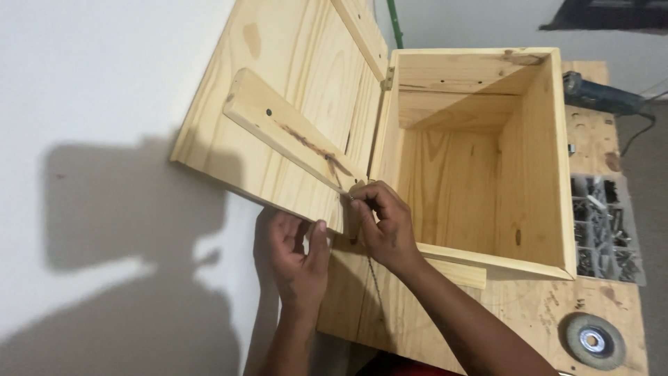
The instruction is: Attaching a metal chain to the lid and body of a wooden box to serve as a lid stay, including selecting hardware from an organizer.
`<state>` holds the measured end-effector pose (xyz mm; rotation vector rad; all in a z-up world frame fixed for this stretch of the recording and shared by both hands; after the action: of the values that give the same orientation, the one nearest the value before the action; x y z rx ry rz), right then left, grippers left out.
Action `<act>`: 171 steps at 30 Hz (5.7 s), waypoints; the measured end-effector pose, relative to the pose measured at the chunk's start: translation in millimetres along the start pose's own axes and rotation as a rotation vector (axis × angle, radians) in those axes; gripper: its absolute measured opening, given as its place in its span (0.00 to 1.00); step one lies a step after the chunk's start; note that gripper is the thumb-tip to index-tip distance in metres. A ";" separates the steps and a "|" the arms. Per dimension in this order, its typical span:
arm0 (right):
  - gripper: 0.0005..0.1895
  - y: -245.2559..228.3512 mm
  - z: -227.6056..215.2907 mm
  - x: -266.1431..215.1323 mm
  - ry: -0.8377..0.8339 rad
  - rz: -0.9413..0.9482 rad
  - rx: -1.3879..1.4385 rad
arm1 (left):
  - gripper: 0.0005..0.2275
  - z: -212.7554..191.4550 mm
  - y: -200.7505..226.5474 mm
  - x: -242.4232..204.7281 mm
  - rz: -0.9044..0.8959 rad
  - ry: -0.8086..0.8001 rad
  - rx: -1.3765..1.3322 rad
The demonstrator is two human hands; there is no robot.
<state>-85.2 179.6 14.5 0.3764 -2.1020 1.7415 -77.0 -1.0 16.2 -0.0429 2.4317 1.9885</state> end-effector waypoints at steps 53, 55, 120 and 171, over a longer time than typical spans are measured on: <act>0.10 3.5 25.5 2.5 0.091 0.811 0.647 | 0.11 12.3 25.9 9.2 0.168 0.022 0.148; 0.10 1.4 25.2 2.8 0.097 0.809 0.656 | 0.11 12.6 23.9 9.9 0.165 0.021 0.138; 0.05 19.0 5.0 5.3 -0.012 0.810 0.662 | 0.11 46.8 25.9 10.1 0.323 -0.095 0.379; 0.12 32.2 -66.6 -30.9 -0.448 0.627 0.235 | 0.09 54.5 39.7 5.7 0.330 -0.044 0.379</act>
<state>-63.7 250.0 -17.3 0.1873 -2.5172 2.4631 -84.5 60.1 44.2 0.4222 2.8910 1.5545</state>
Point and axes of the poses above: each hand's wrist, its own x-axis towards the middle knuckle, its own z-axis out of the palm, y = z × x, the point moved 7 cm from there along x, towards the middle knuckle, and after that the axes turned 12 degrees about -y, right-handed, at the moved point
